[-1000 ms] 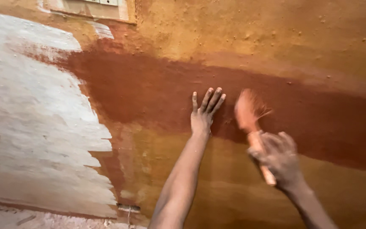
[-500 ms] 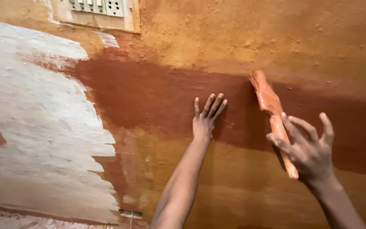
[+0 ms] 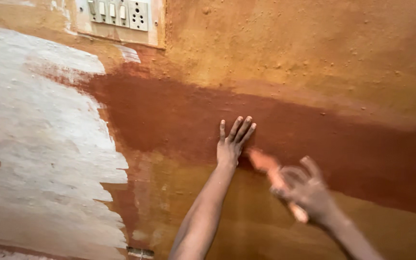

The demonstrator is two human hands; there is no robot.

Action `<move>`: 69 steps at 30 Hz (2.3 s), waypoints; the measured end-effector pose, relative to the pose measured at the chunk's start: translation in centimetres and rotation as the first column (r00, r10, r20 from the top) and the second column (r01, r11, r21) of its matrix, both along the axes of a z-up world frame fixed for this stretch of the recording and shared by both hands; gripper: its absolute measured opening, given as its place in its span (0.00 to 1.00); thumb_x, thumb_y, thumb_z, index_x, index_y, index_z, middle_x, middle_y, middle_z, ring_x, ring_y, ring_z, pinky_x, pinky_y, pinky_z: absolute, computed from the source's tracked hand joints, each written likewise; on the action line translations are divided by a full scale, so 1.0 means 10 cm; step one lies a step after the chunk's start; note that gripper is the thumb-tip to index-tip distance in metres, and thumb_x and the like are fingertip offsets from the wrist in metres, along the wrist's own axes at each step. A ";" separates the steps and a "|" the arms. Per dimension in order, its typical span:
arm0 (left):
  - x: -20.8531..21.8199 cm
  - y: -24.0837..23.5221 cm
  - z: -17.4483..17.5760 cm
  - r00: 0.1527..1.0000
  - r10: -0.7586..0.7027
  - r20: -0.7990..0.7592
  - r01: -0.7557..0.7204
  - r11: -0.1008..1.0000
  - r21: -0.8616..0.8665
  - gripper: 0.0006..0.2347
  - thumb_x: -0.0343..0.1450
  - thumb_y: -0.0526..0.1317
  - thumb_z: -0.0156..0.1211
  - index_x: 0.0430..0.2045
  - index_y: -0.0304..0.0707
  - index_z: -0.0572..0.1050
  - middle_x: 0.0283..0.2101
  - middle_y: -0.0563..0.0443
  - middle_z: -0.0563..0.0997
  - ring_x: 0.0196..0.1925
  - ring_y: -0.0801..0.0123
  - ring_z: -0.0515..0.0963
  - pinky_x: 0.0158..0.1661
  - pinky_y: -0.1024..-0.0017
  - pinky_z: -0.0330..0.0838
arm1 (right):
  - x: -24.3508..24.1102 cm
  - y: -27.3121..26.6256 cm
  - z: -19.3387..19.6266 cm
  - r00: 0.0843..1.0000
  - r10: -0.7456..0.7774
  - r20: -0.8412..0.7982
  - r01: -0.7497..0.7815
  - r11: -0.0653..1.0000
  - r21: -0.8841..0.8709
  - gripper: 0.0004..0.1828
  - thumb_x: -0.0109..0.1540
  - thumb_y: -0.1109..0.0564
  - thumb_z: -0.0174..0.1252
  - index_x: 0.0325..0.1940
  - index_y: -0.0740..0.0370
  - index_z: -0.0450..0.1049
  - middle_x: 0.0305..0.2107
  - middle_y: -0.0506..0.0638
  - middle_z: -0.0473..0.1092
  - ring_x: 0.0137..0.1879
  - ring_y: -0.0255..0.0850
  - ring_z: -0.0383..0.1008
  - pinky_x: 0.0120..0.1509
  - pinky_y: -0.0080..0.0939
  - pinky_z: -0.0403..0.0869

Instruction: The person paints a horizontal band on a wall using a wide brush, applying reddish-brown paint over a lighter surface. The left hand often rests on the wall for stability while the right hand moves the brush in horizontal strokes.

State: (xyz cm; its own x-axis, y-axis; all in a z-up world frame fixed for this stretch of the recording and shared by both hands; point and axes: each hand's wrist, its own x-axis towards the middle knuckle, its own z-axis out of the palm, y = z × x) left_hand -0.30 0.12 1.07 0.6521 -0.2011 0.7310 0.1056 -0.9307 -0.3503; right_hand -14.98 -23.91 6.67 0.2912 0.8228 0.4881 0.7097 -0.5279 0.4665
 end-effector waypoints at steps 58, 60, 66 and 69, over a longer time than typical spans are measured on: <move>-0.06 0.00 0.04 0.981 -0.024 -0.192 0.025 1.000 0.000 0.69 0.42 0.69 0.74 0.78 0.57 0.33 0.80 0.54 0.29 0.80 0.55 0.27 0.71 0.30 0.33 | 0.08 -0.56 -0.88 0.991 0.008 -0.137 0.033 0.956 0.292 0.13 0.54 0.45 0.66 0.43 0.40 0.80 0.52 0.46 0.74 0.61 0.45 0.68 0.77 0.66 0.45; -0.04 -0.01 0.01 0.999 0.010 -0.031 -0.008 0.999 0.036 0.66 0.46 0.67 0.76 0.77 0.58 0.34 0.80 0.54 0.29 0.81 0.54 0.27 0.73 0.30 0.32 | 0.06 -0.67 -0.72 0.969 -0.046 -0.241 0.127 0.935 0.332 0.11 0.55 0.46 0.66 0.42 0.38 0.80 0.47 0.37 0.77 0.64 0.40 0.69 0.81 0.63 0.44; -0.09 -0.01 0.08 0.987 0.064 0.148 -0.076 0.994 0.076 0.60 0.52 0.63 0.75 0.76 0.58 0.36 0.80 0.53 0.30 0.81 0.53 0.28 0.73 0.29 0.30 | -0.07 -1.31 -0.09 0.935 -0.343 0.091 0.249 0.815 0.523 0.07 0.63 0.48 0.65 0.44 0.45 0.82 0.53 0.48 0.76 0.65 0.44 0.68 0.84 0.59 0.47; -0.18 -0.04 0.12 0.951 -0.137 -0.276 0.108 0.987 -0.116 0.64 0.49 0.74 0.66 0.77 0.51 0.35 0.80 0.51 0.30 0.80 0.53 0.29 0.70 0.28 0.30 | -0.24 -1.30 -0.17 0.835 -0.533 0.136 0.340 0.696 0.632 0.07 0.67 0.49 0.63 0.47 0.48 0.82 0.55 0.50 0.76 0.68 0.48 0.67 0.85 0.61 0.48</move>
